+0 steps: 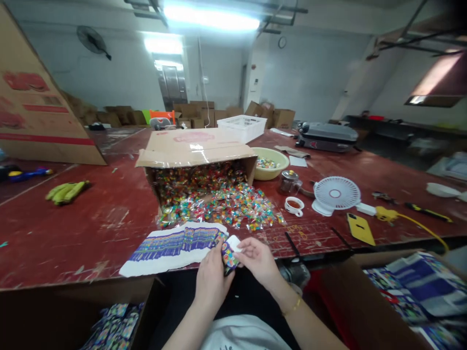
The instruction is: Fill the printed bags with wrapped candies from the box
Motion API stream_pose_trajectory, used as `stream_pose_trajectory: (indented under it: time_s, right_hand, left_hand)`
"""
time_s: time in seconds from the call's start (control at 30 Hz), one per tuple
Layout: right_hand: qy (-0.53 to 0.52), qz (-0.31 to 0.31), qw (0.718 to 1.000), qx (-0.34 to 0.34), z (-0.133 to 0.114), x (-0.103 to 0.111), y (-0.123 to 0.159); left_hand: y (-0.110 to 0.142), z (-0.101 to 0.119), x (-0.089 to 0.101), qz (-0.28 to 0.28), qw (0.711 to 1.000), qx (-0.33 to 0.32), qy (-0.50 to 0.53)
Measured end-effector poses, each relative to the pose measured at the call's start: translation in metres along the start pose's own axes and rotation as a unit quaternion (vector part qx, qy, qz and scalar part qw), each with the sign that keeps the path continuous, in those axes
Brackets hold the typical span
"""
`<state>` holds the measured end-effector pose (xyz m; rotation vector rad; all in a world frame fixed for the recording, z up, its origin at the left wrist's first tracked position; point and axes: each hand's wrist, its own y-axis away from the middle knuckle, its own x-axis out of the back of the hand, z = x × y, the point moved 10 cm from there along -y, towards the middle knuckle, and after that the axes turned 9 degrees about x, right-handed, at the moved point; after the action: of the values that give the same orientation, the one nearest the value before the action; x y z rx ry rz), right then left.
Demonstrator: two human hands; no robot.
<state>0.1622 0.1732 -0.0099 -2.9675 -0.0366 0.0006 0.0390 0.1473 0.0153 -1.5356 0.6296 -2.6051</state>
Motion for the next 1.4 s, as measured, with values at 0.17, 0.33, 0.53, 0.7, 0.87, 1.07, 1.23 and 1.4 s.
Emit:
stream_pose_trajectory:
  time_s: [0.17, 0.33, 0.53, 0.7, 0.87, 1.07, 1.23, 1.4]
  right_hand:
    - [-0.077, -0.145, 0.986, -0.005, -0.034, -0.019, 0.03]
    - [0.102, -0.132, 0.98, 0.109, -0.054, -0.024, 0.026]
    - [-0.09, -0.091, 0.992, 0.011, -0.04, -0.03, 0.027]
    - [-0.266, -0.024, 0.959, -0.091, -0.015, -0.034, 0.027]
    - [-0.455, -0.074, 0.878, -0.129, -0.021, -0.063, 0.034]
    - [-0.385, -0.014, 0.918, -0.094, -0.009, -0.056, 0.034]
    - [-0.057, 0.029, 0.991, 0.116, -0.045, -0.03, 0.039]
    - [-0.137, 0.015, 0.99, 0.017, -0.026, -0.036, 0.04]
  left_hand:
    - [0.027, 0.008, 0.01, 0.003, 0.997, -0.074, 0.011]
    - [0.041, -0.008, 0.011, -0.067, 0.994, -0.006, 0.08]
    - [0.038, -0.038, 0.009, -0.134, 0.92, 0.226, 0.291]
    - [0.04, -0.024, 0.02, -0.04, 0.931, 0.227, 0.283]
    - [0.044, -0.013, 0.018, -0.029, 0.952, 0.173, 0.252]
    - [0.043, -0.01, 0.014, -0.058, 0.971, 0.147, 0.182]
    - [0.043, -0.012, 0.015, -0.077, 0.961, 0.186, 0.187]
    - [0.042, -0.014, 0.004, -0.138, 0.974, 0.159, 0.079]
